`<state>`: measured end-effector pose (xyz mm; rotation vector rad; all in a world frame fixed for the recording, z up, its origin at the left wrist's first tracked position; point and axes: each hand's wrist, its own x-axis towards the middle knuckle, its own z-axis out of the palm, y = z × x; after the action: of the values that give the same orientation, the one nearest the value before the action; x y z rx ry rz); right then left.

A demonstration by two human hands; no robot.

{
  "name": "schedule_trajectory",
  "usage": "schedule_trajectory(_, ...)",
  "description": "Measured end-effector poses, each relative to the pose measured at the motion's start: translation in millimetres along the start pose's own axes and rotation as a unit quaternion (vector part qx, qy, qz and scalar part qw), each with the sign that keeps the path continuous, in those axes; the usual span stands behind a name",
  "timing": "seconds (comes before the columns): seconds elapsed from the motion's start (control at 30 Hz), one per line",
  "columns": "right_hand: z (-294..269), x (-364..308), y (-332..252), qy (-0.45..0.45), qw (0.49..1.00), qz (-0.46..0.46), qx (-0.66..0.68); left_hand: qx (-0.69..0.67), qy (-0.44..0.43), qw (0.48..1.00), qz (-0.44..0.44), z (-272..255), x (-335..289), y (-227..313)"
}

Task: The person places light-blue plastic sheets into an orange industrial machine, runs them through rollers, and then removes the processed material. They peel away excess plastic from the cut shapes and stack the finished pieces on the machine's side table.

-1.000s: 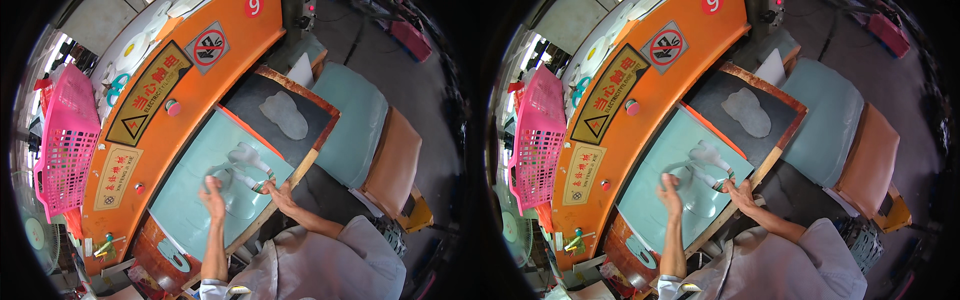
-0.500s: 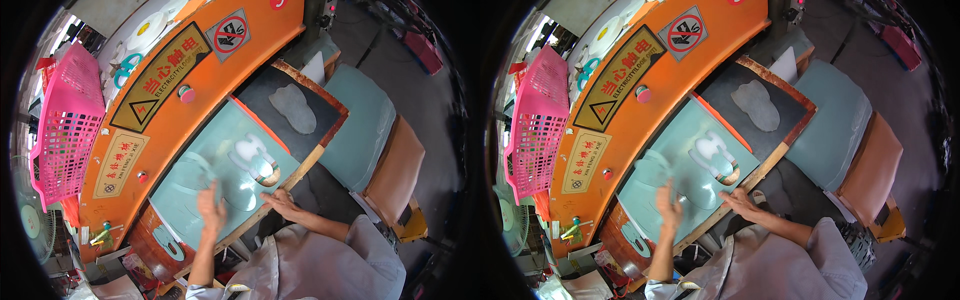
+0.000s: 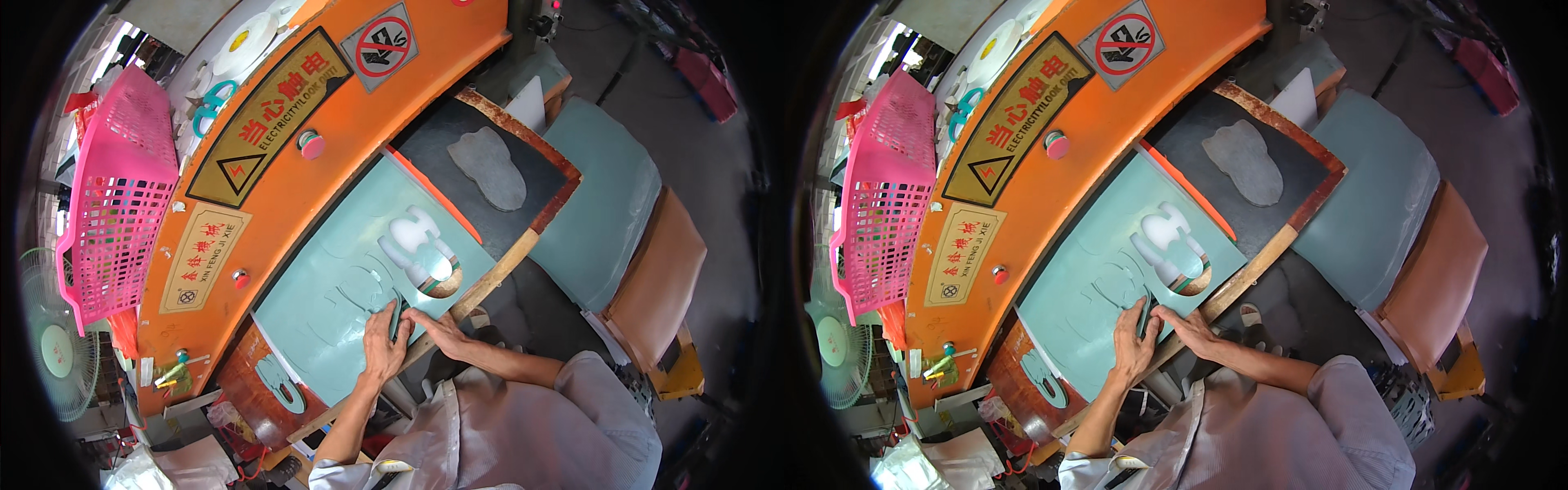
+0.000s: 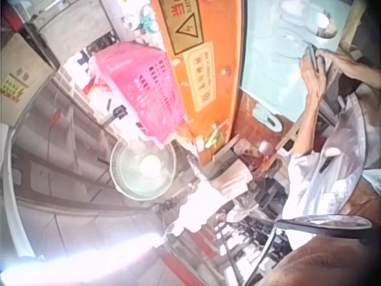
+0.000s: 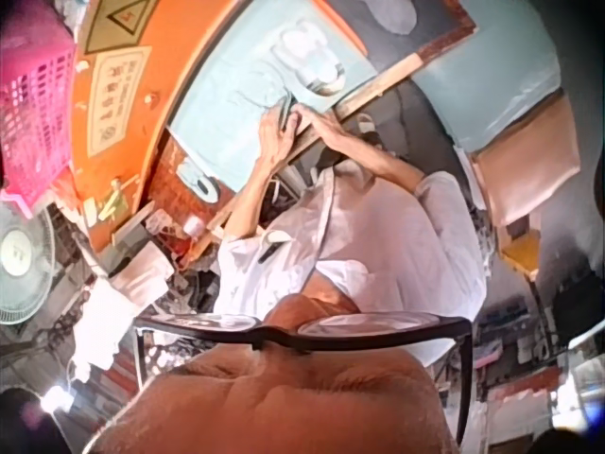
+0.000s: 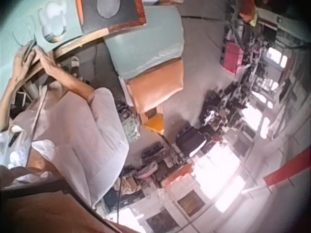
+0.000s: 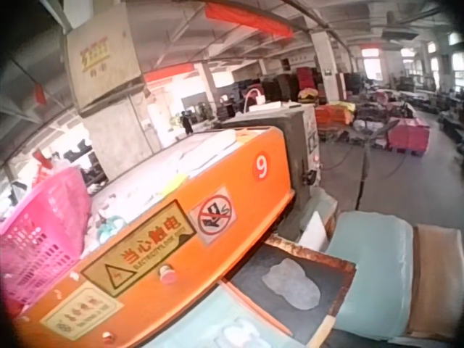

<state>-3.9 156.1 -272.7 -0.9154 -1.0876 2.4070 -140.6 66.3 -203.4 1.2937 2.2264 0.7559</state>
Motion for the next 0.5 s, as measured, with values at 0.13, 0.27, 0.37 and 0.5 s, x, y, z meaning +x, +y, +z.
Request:
schedule_trajectory(0.13,-2,-2,1,0.010,0.999,0.021,0.028,-0.057,-0.009,0.997,-0.043,3,0,3)
schedule_trajectory(0.27,9,-7,3,0.036,0.997,0.046,0.055,-0.262,0.066,0.953,-0.139,-5,1,4)
schedule_trajectory(0.37,22,-5,2,-0.059,0.998,-0.035,-0.015,-0.178,0.053,0.973,-0.135,-12,-2,2)
schedule_trajectory(0.5,43,6,5,0.010,0.992,-0.082,-0.093,-0.325,0.084,0.930,-0.148,-11,-4,-7)
